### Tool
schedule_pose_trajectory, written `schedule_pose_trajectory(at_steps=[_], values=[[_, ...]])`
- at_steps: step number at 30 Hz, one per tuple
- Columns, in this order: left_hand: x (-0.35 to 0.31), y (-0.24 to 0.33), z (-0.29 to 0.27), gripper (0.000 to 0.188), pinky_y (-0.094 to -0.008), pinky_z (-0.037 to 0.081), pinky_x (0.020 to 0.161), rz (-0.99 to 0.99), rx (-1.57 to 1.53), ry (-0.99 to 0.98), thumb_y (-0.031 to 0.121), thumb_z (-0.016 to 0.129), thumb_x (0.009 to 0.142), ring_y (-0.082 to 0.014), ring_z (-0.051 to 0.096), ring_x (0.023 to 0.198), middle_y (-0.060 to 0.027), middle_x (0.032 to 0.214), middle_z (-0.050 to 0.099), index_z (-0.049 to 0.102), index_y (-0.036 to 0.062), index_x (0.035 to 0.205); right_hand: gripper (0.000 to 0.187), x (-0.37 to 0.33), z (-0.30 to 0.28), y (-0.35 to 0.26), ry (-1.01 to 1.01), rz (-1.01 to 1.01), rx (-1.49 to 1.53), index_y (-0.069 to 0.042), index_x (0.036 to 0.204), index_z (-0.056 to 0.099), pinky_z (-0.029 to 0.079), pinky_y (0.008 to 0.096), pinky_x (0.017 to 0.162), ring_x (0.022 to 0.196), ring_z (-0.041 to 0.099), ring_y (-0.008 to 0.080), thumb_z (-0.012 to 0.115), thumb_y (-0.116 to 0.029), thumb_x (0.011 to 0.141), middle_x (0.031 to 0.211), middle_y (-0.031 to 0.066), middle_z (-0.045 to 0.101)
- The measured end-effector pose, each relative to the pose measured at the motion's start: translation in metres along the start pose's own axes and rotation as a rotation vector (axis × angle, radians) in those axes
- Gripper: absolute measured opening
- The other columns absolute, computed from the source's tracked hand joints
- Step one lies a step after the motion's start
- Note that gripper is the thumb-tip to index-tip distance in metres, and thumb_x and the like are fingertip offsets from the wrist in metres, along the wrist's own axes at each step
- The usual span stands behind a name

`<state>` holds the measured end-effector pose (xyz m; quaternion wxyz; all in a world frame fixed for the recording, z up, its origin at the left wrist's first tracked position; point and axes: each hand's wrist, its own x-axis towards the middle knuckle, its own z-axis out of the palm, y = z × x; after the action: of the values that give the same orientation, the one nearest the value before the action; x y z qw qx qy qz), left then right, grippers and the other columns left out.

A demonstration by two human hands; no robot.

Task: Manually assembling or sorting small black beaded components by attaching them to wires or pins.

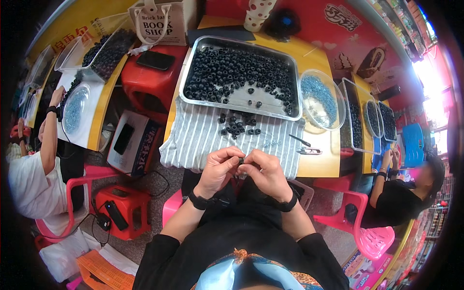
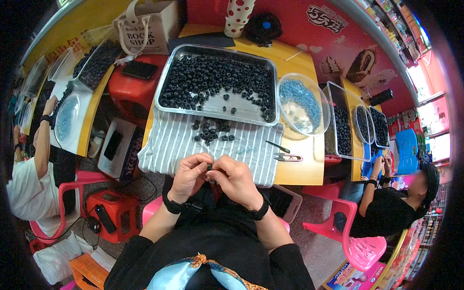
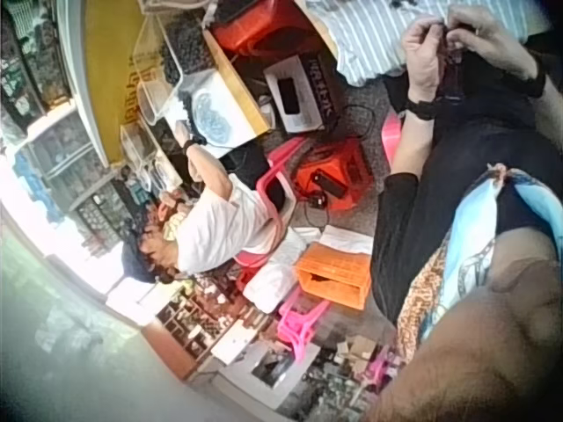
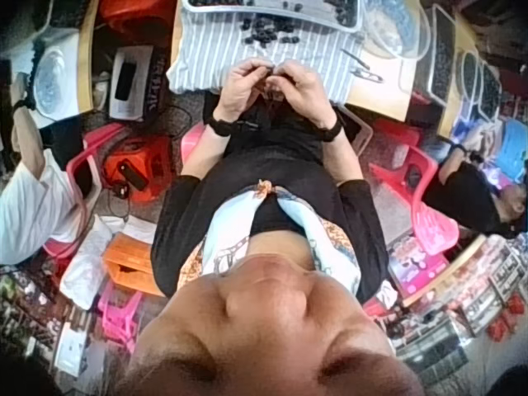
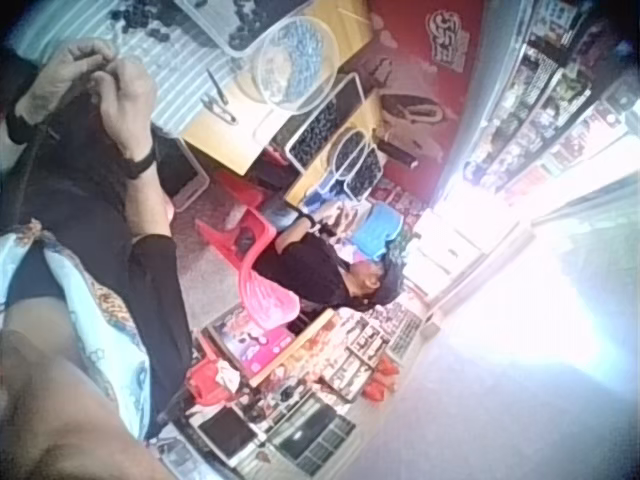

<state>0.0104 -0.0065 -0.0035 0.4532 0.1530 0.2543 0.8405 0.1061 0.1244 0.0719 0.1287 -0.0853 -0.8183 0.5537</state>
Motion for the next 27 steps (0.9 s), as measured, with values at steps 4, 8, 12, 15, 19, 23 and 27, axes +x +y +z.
schedule_pose_trajectory(at_steps=[4, 8, 12, 15, 19, 23, 27], values=[[0.000, 0.003, 0.006, 0.025, -0.0265, 0.055, 0.070, -0.090, 0.025, 0.103, 0.001, 0.057, 0.092, -0.0154, 0.064, 0.083, -0.0096, 0.104, 0.063, 0.058, -0.0021, 0.117, 0.020, 0.004, -0.007, -0.008, -0.025, 0.109, 0.055, 0.000, 0.096, 0.061, 0.046, 0.0278, 0.055, 0.062, 0.059, 0.0101, 0.069, 0.004, 0.078, 0.072, 0.0055, 0.060], [0.001, 0.008, 0.008, 0.054, -0.0212, 0.051, 0.061, -0.081, -0.045, 0.062, 0.002, 0.063, 0.089, -0.0100, 0.060, 0.075, -0.0050, 0.092, 0.062, 0.040, -0.0019, 0.138, 0.040, 0.010, -0.013, -0.001, -0.141, -0.221, -0.160, -0.006, 0.119, 0.059, 0.048, 0.0374, 0.060, 0.073, 0.063, 0.0309, 0.069, -0.008, 0.080, 0.083, 0.0123, 0.061], [0.005, 0.007, 0.008, 0.057, -0.0212, 0.049, 0.059, -0.106, -0.043, 0.007, 0.003, 0.066, 0.086, -0.0102, 0.058, 0.071, -0.0050, 0.091, 0.061, 0.040, -0.0037, 0.137, 0.033, 0.007, -0.009, 0.004, -0.112, -0.253, -0.157, -0.005, 0.110, 0.059, 0.049, 0.0397, 0.062, 0.075, 0.061, 0.0351, 0.068, -0.008, 0.078, 0.084, 0.0133, 0.060], [0.006, 0.008, 0.004, 0.054, -0.0216, 0.048, 0.057, -0.121, -0.004, 0.005, 0.004, 0.066, 0.087, -0.0113, 0.059, 0.069, -0.0060, 0.089, 0.062, 0.043, -0.0041, 0.135, 0.026, 0.008, -0.003, 0.005, -0.063, -0.268, -0.126, -0.004, 0.102, 0.059, 0.048, 0.0402, 0.061, 0.074, 0.061, 0.0348, 0.068, -0.007, 0.078, 0.082, 0.0132, 0.059], [0.001, 0.010, 0.006, 0.048, -0.0236, 0.050, 0.059, -0.149, -0.015, -0.044, 0.006, 0.063, 0.089, -0.0131, 0.060, 0.069, -0.0091, 0.090, 0.063, 0.046, -0.0031, 0.133, 0.019, 0.001, -0.010, 0.000, -0.074, -0.223, -0.104, -0.002, 0.096, 0.060, 0.047, 0.0368, 0.060, 0.072, 0.061, 0.0310, 0.068, -0.004, 0.078, 0.079, 0.0124, 0.059], [0.006, 0.011, 0.006, 0.044, -0.0263, 0.053, 0.064, -0.144, -0.030, -0.064, 0.010, 0.060, 0.093, -0.0186, 0.065, 0.075, -0.0134, 0.094, 0.064, 0.047, -0.0028, 0.132, 0.015, -0.026, -0.087, 0.013, 0.335, -0.054, -0.211, 0.001, 0.093, 0.063, 0.048, 0.0301, 0.063, 0.069, 0.060, 0.0158, 0.068, 0.001, 0.080, 0.082, 0.0079, 0.063], [0.004, 0.002, 0.000, 0.029, -0.0283, 0.054, 0.067, -0.129, 0.002, -0.091, 0.011, 0.059, 0.094, -0.0199, 0.066, 0.078, -0.0144, 0.098, 0.065, 0.055, -0.0038, 0.119, 0.015, -0.032, -0.226, 0.011, 0.758, 0.029, -0.592, 0.002, 0.099, 0.064, 0.048, 0.0266, 0.065, 0.072, 0.059, 0.0124, 0.066, 0.000, 0.084, 0.082, 0.0057, 0.064]])
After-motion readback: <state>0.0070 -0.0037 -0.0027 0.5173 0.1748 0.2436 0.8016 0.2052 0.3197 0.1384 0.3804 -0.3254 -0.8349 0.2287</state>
